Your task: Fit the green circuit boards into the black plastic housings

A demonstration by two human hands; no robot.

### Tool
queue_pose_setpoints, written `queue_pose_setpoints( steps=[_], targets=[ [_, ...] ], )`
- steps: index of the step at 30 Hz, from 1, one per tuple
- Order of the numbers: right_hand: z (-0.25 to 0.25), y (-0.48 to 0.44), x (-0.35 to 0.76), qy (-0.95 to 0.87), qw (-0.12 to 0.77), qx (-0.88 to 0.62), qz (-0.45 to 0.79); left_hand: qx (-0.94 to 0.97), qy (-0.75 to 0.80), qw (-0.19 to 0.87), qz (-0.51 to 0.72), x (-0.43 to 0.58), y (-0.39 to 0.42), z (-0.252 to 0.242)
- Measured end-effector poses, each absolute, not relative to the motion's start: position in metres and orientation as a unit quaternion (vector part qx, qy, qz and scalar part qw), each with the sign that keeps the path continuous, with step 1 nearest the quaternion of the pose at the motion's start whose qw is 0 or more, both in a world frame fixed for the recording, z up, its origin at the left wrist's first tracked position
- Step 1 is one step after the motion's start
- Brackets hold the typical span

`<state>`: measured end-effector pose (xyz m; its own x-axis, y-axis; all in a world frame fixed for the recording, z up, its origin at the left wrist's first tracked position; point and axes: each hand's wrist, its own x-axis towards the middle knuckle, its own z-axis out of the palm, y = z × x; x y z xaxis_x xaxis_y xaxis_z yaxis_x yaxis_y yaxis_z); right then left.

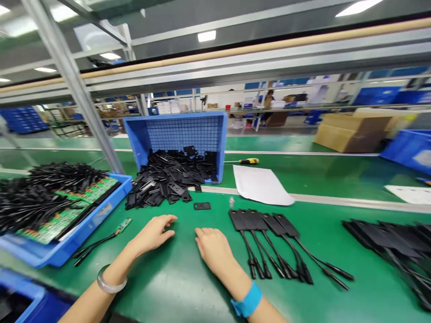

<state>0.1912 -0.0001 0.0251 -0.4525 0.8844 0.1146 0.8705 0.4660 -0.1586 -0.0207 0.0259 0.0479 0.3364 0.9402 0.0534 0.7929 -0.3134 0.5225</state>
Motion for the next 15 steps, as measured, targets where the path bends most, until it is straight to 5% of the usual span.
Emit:
queue_pose_setpoints(
  steps=[3, 7, 11, 15],
  targets=[
    [0.019, 0.004, 0.196, -0.854, 0.107, -0.507, 0.044, 0.747, 0.66, 0.054, 0.066, -0.062, 0.018, 0.058],
    [0.017, 0.005, 0.196, -0.857, 0.108, -0.502, 0.033, 0.649, 0.76, -0.003, 0.011, -0.113, 0.004, 0.061],
    [0.019, 0.001, 0.191, -0.846, 0.156, -0.504, 0.08, 0.632, 0.775, 0.006, -0.007, -0.129, -0.003, 0.062],
    [0.016, -0.004, 0.182, -0.782, 0.279, -0.44, 0.343, 0.7, 0.699, 0.11, 0.094, -0.097, 0.003, 0.068]
  ],
)
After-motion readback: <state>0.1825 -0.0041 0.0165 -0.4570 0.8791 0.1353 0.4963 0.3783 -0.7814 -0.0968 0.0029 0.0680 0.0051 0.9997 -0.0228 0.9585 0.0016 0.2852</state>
